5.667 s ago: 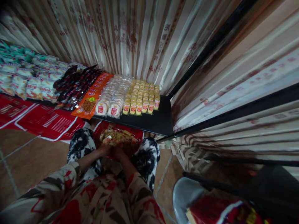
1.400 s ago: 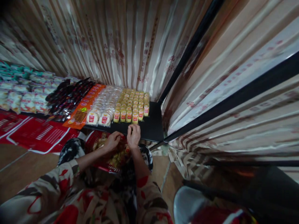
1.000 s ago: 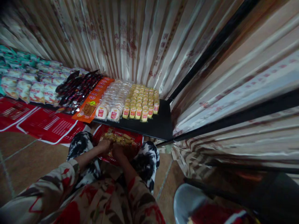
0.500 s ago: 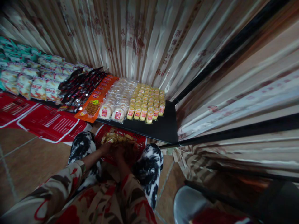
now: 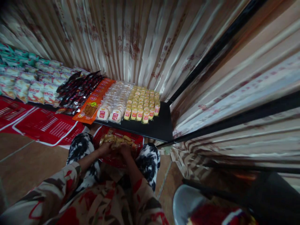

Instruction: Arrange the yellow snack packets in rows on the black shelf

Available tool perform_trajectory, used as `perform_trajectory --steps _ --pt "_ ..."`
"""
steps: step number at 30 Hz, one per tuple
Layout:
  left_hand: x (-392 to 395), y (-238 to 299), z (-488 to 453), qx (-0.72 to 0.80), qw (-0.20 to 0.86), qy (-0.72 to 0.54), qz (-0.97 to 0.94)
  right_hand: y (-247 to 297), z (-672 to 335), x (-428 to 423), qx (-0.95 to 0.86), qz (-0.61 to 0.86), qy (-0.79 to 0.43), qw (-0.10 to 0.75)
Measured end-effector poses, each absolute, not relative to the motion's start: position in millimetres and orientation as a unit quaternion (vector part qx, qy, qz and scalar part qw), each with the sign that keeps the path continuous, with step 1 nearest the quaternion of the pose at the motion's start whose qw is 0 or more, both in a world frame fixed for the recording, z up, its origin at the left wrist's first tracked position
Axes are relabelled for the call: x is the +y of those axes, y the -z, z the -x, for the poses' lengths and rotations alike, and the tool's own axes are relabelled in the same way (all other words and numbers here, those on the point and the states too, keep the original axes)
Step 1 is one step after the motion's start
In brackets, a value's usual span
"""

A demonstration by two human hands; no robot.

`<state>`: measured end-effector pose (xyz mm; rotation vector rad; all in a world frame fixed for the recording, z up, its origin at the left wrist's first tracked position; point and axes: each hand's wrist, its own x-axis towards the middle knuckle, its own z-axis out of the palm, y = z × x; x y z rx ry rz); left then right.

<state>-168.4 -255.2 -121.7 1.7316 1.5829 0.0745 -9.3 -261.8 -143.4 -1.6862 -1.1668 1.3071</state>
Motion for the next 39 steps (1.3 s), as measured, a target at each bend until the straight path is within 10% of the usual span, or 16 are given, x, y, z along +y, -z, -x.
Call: perform_trajectory --steps 23,39 --pt "-268.0 27.3 111.9 0.515 0.291 -0.228 -0.773 15.5 -70.4 -250.7 -0.335 0.581 -0.577 0.467" --pt "-237.2 -10.6 64.7 0.523 0.541 -0.284 -0.594 8.9 -111.2 -246.7 -0.323 0.596 -0.548 0.491"
